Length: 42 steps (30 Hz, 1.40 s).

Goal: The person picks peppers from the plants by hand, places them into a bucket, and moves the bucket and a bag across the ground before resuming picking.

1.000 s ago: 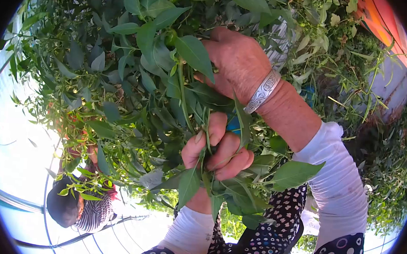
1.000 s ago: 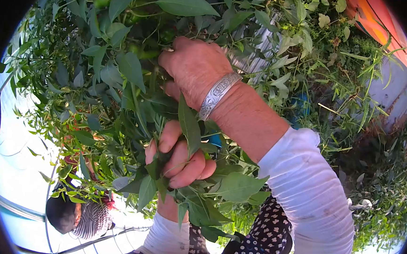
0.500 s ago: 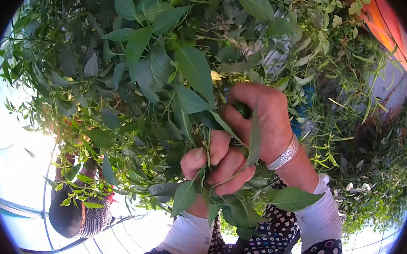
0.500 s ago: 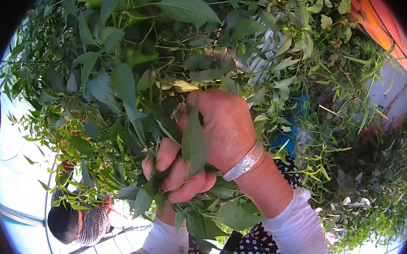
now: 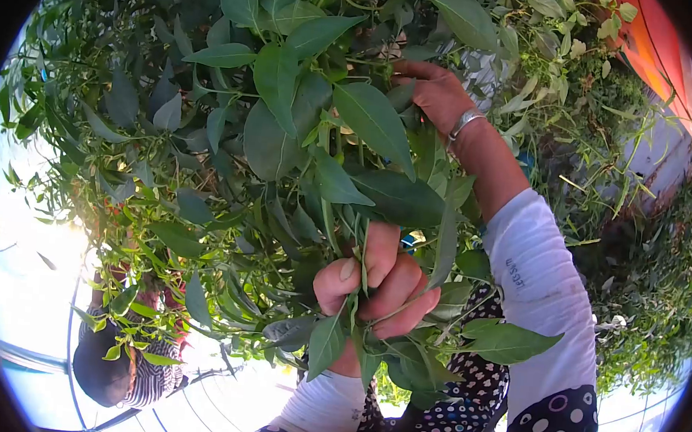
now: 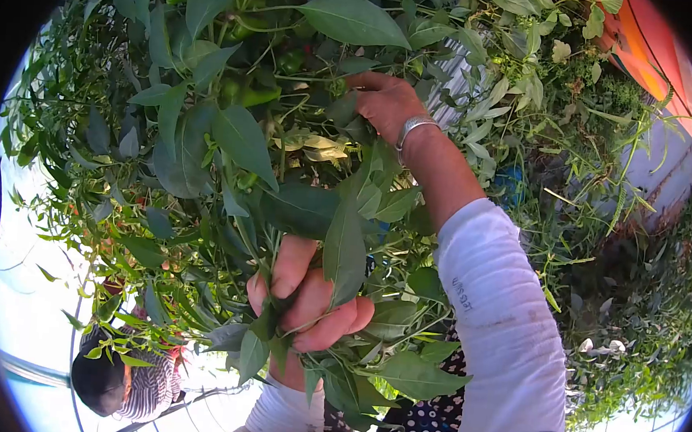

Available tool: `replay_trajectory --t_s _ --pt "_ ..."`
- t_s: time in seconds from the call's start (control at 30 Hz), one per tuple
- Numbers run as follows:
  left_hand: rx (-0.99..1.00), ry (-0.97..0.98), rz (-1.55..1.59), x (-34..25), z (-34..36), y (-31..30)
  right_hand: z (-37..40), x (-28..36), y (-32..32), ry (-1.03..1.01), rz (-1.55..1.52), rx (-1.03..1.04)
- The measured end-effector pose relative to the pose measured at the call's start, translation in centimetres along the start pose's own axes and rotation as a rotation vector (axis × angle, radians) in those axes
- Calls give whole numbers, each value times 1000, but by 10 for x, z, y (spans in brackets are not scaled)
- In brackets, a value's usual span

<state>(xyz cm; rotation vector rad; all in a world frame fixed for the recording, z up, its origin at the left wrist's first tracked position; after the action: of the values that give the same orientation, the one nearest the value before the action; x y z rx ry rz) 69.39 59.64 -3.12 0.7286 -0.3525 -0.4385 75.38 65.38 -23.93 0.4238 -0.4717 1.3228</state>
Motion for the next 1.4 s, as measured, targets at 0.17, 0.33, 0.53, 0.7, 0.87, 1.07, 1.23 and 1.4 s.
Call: replay_trajectory --t_s 0.17,0.33,0.53,0.7,0.87,1.07,1.23,1.4 --pt "-15 0 -13 -1 1 -1 -6 24 4 -123 -254 180" --pt "11 17 -19 1 0 2 19 41 5 -11 22 328" --pt "21 -28 -109 2 -2 -3 50 25 -10 25 -167 403" --pt "-736 182 -717 0 -5 -35 84 63 -65 -69 -112 225" --pt "-877 379 -837 -6 -6 -48 130 71 -82 -188 201 338" --pt "-626 341 -1523 14 -21 -45 172 107 -148 -89 -434 257" --pt "-642 113 -1669 27 -19 -38 164 248 -293 -293 -549 -23" --pt "-597 45 -1568 24 -20 -25 166 312 -370 -245 74 -953"
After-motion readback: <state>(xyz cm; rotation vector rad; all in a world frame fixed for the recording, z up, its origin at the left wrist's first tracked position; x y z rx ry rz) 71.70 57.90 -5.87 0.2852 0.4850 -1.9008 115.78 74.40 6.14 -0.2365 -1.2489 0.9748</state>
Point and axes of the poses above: each hand's wrist, its own z-axis away from the middle knuckle, its own y-axis out of the palm, x = y × z, the point moved 7 cm from there along -z, towards the middle knuckle, and after that the axes turned 14 degrees about -x, right-handed, at the moved point
